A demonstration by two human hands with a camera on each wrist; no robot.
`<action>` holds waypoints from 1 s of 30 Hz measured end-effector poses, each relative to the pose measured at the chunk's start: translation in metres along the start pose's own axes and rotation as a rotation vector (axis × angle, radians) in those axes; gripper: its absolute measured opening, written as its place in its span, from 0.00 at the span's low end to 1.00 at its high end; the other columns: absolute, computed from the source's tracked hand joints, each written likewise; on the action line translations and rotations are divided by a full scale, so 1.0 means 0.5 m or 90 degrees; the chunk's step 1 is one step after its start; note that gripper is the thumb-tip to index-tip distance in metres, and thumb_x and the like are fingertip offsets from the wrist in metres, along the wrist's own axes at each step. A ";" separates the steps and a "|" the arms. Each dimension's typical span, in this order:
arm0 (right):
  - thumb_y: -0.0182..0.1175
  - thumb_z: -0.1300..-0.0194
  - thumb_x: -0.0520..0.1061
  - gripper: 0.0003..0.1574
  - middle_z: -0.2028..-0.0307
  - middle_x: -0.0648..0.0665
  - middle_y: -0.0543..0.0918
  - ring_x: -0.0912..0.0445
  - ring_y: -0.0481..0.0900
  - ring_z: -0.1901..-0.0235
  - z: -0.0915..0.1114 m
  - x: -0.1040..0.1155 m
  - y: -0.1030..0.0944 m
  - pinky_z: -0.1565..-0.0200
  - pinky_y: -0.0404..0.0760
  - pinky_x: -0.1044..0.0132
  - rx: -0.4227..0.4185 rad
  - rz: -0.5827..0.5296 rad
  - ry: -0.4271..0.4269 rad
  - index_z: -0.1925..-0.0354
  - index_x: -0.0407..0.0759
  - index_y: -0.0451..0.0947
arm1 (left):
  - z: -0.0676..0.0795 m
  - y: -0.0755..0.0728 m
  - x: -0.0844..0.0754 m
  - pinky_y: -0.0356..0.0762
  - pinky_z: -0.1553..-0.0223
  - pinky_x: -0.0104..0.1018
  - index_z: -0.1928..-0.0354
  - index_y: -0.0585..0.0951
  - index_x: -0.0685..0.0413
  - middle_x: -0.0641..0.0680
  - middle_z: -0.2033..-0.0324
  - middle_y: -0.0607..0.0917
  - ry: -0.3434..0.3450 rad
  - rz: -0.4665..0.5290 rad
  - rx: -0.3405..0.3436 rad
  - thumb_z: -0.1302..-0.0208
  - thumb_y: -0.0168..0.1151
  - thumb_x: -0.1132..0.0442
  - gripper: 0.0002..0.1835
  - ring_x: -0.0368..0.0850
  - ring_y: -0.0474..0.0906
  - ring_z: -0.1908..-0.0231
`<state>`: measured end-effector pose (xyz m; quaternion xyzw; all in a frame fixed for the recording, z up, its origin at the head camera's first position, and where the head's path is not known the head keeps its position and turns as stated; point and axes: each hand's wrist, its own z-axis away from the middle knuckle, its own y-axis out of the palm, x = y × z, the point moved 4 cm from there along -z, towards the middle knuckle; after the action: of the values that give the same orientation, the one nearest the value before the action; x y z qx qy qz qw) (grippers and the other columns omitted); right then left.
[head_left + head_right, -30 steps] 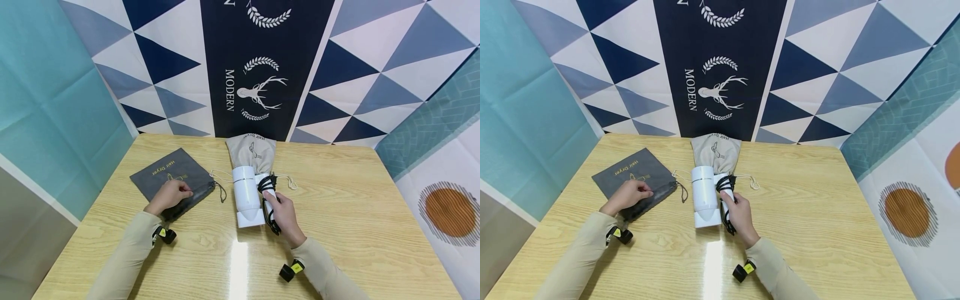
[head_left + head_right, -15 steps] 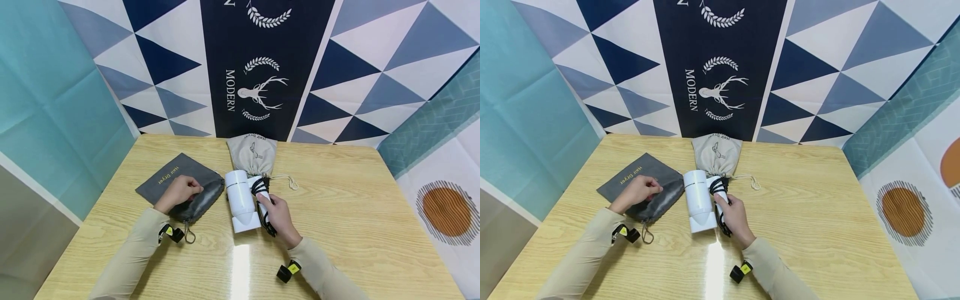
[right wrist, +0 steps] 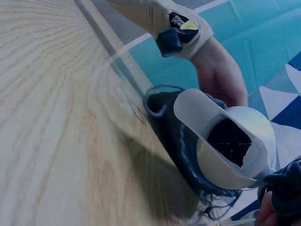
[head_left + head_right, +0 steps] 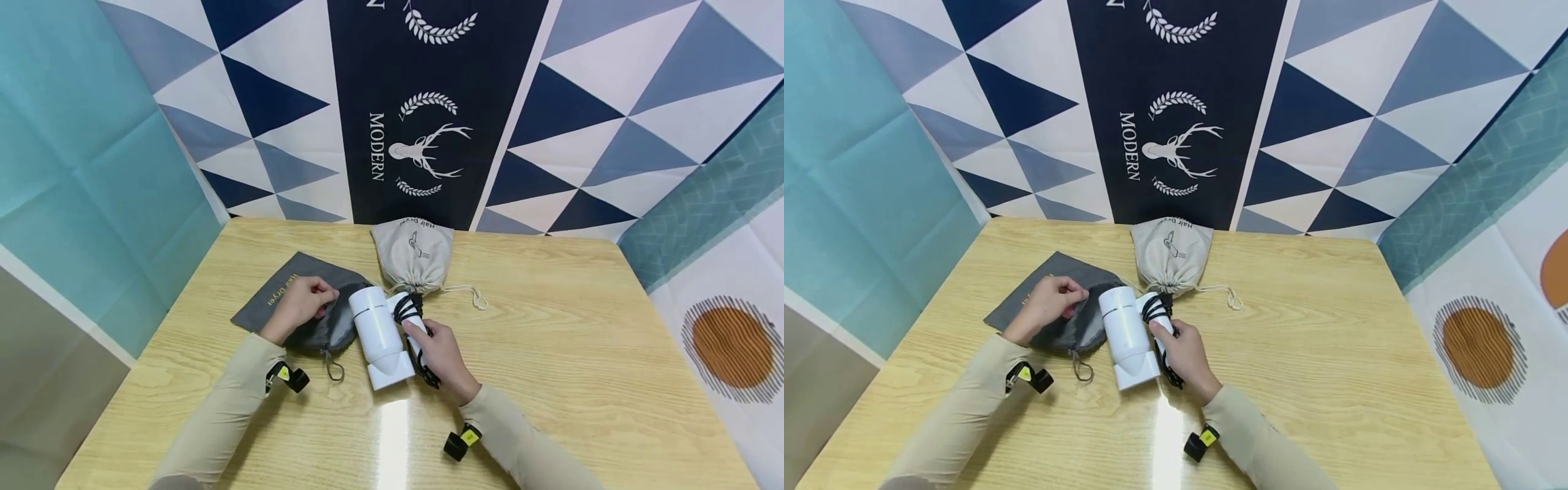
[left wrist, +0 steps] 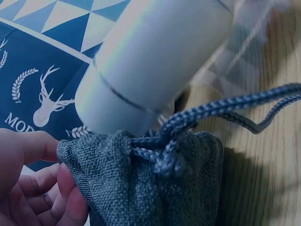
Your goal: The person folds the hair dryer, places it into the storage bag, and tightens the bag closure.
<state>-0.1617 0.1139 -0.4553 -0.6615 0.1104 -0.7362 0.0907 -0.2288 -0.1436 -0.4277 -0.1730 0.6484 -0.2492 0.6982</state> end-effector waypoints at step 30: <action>0.61 0.35 0.52 0.20 0.85 0.52 0.66 0.59 0.64 0.83 0.005 -0.012 0.058 0.78 0.65 0.69 0.045 0.081 -0.010 0.71 0.35 0.79 | -0.021 0.061 -0.124 0.79 0.61 0.42 0.58 0.84 0.55 0.53 0.64 0.84 0.211 -0.391 0.051 0.40 0.65 0.61 0.09 0.47 0.80 0.65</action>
<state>-0.1588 0.0876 -0.4687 -0.6554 0.1251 -0.7271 0.1615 -0.2373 -0.0825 -0.3953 -0.2894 0.6603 -0.4977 0.4822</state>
